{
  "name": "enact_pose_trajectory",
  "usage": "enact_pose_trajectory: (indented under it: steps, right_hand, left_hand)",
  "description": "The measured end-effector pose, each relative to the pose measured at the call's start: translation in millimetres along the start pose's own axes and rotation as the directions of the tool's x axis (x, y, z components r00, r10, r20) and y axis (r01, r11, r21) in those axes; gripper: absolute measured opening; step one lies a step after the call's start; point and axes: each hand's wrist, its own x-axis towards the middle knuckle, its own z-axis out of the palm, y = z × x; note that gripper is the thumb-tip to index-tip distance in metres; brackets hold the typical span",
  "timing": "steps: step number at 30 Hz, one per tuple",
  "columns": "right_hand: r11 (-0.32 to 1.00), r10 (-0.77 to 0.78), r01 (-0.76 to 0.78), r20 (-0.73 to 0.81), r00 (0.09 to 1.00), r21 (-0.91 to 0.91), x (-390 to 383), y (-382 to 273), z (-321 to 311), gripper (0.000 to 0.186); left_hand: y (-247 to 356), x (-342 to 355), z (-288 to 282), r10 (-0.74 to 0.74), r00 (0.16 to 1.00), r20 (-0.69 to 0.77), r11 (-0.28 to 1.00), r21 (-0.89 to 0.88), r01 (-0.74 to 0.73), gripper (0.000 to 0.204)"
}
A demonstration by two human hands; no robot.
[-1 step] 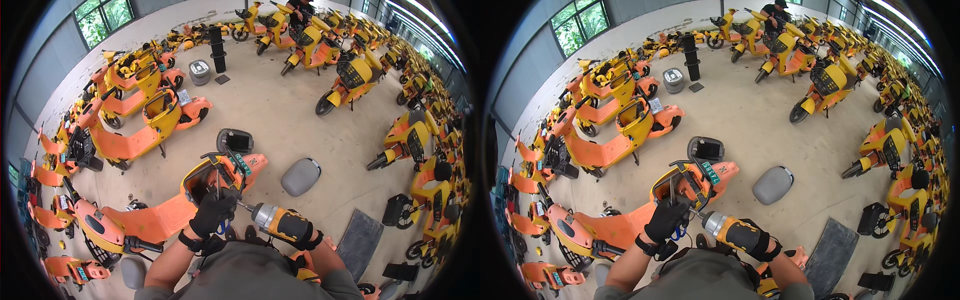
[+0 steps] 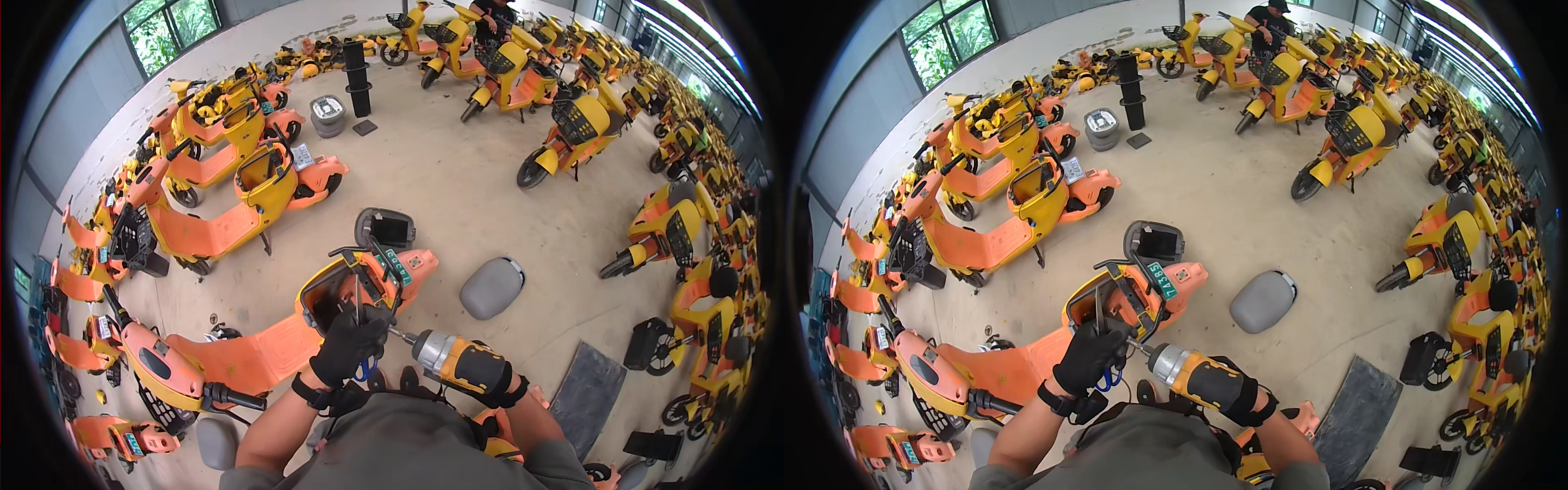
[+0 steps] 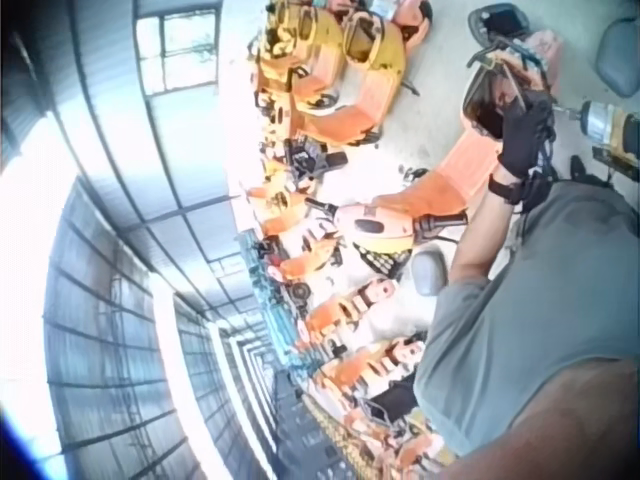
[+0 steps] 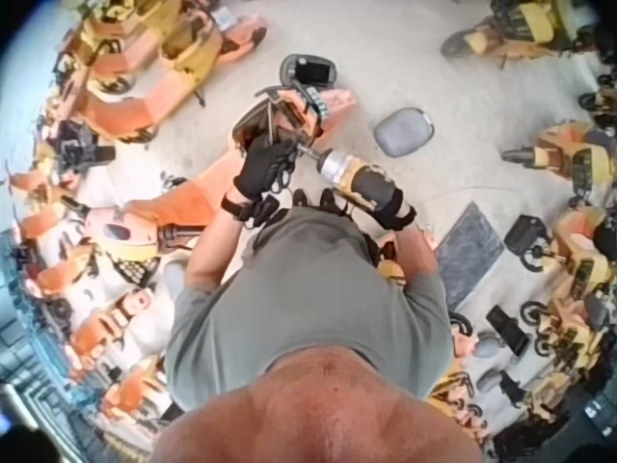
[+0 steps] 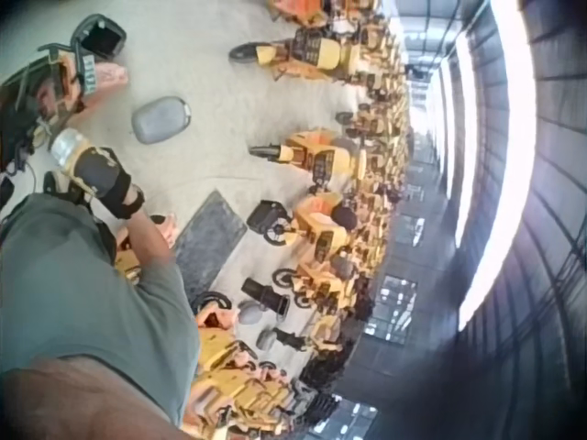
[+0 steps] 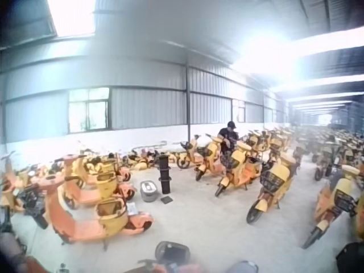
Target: The person uses an electric drill and pliers to work on the wiring and internal components under the seat of an electric scooter, then handles the storage compartment tub.
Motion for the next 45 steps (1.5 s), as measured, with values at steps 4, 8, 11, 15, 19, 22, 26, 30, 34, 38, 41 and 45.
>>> enact_pose_trajectory:
  steps: [4,8,11,15,19,22,26,30,34,38,41,45]
  right_hand:
    - [0.834,-0.315,0.277,0.002,0.949,-0.477,16,-14,-9,0.027]
    - [0.802,-0.075,0.034,-0.044,0.996,-0.596,8,-25,-1,0.028]
    - [0.877,0.015,-0.101,-0.182,0.983,-0.47,-5,-14,4,0.032]
    - [0.97,0.042,-0.123,-0.357,0.933,-0.208,-7,10,13,0.039]
    - [0.961,0.137,-0.224,-0.428,0.894,-0.162,8,5,27,0.039]
    - [0.985,0.171,-0.16,-0.338,0.925,0.061,11,13,41,0.04]
    - [0.909,0.333,-0.231,-0.27,0.903,0.347,14,28,64,0.044]
    - [0.962,0.257,-0.217,-0.276,0.926,0.168,33,5,74,0.04]
    - [0.91,0.384,-0.304,-0.3,0.873,0.28,22,18,78,0.039]
    - [0.834,0.52,-0.42,-0.254,0.816,0.359,28,-16,87,0.038]
    - [0.774,0.611,-0.54,-0.167,0.773,0.331,44,-23,93,0.039]
    - [0.784,0.595,-0.535,-0.136,0.792,0.315,44,-10,94,0.032]
  left_hand:
    - [-5,-6,-3,0.044,0.999,-0.011,0.999,0.008,-0.044,0.021]
    - [-12,-4,-6,0.075,0.997,0.009,0.996,0.037,-0.075,0.025]
    - [-9,-5,-8,0.056,0.997,0.059,0.997,-0.056,-0.053,0.031]
    - [-20,-11,-53,0.129,0.988,-0.09,0.974,-0.174,-0.143,0.028]
    - [-26,-33,-112,0.247,0.927,-0.282,0.937,-0.174,-0.303,0.048]
    - [-44,-34,-153,0.201,0.914,-0.353,0.845,-0.409,-0.344,0.05]
    - [-82,-14,-219,0.333,0.943,-0.028,0.349,-0.925,-0.151,0.048]
    - [-99,-14,-251,0.104,0.954,-0.281,0.511,-0.808,-0.294,0.046]
    - [-116,-5,-275,0.156,0.969,-0.19,0.437,-0.867,-0.24,0.048]
    - [-105,3,-265,0.041,0.955,-0.293,0.598,-0.759,-0.258,0.05]
    - [-109,-4,-272,0.085,0.944,-0.319,0.633,-0.714,-0.299,0.046]
    - [-104,-15,-278,0.113,0.954,-0.277,0.647,-0.708,-0.282,0.042]
